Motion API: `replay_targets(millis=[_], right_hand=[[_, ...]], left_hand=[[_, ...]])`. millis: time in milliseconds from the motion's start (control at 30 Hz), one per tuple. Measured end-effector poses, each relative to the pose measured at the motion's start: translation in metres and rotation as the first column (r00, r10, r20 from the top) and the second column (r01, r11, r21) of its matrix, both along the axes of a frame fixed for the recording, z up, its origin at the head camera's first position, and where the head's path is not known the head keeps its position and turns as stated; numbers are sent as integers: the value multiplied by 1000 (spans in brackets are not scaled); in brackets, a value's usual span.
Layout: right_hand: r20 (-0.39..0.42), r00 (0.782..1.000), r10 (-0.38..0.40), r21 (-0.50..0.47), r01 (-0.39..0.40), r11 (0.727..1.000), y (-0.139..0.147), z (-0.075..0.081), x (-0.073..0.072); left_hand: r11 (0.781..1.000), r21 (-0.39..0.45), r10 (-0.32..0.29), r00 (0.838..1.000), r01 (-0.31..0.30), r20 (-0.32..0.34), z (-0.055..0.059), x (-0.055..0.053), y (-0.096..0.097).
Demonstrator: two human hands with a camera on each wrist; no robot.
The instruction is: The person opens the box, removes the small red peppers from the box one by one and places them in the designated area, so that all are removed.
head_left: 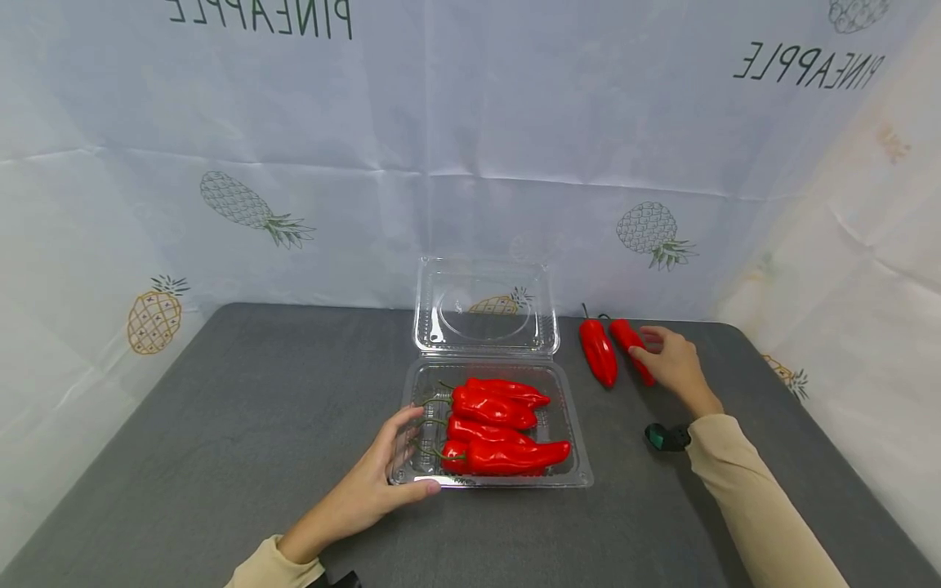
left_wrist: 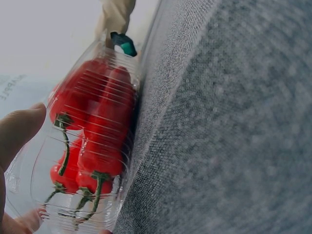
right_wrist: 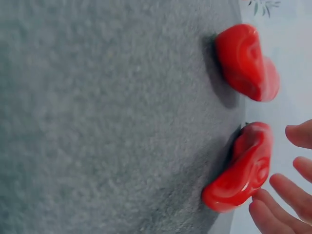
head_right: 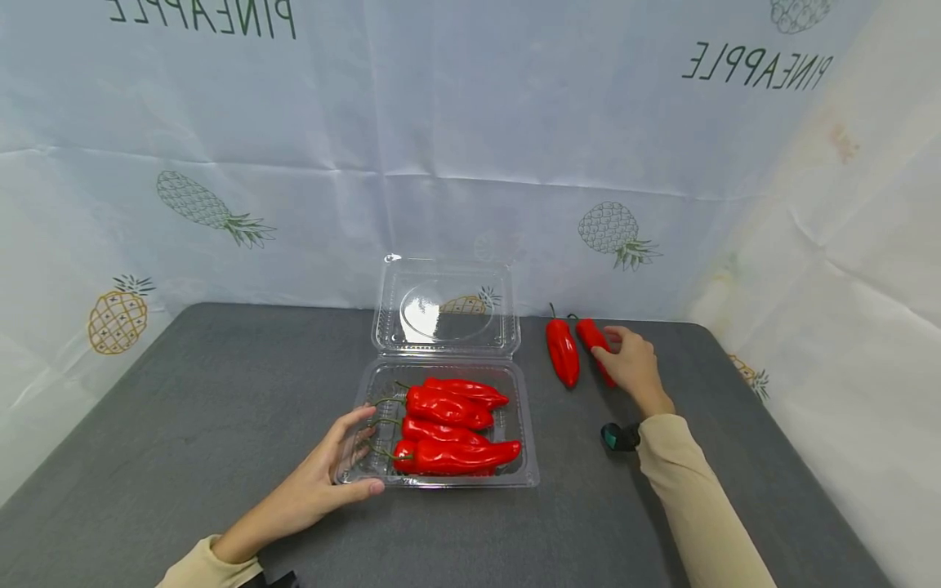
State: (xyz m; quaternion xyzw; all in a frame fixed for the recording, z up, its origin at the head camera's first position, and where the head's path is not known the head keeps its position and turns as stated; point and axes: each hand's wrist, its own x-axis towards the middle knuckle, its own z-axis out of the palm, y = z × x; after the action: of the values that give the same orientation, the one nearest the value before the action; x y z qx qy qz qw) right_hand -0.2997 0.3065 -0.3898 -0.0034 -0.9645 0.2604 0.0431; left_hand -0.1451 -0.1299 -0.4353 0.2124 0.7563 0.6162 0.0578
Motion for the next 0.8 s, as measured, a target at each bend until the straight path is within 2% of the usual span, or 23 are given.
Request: replay_targets(millis=[367, 800], right_hand=[[-112, 992, 58, -47, -64, 997, -11, 11, 21], [-147, 983, 113, -128, -133, 983, -31, 20, 45]], left_hand=[[1000, -6, -2, 1000, 2, 6, 1, 0, 0], [1000, -18, 4, 1000, -4, 2, 1, -1, 0]])
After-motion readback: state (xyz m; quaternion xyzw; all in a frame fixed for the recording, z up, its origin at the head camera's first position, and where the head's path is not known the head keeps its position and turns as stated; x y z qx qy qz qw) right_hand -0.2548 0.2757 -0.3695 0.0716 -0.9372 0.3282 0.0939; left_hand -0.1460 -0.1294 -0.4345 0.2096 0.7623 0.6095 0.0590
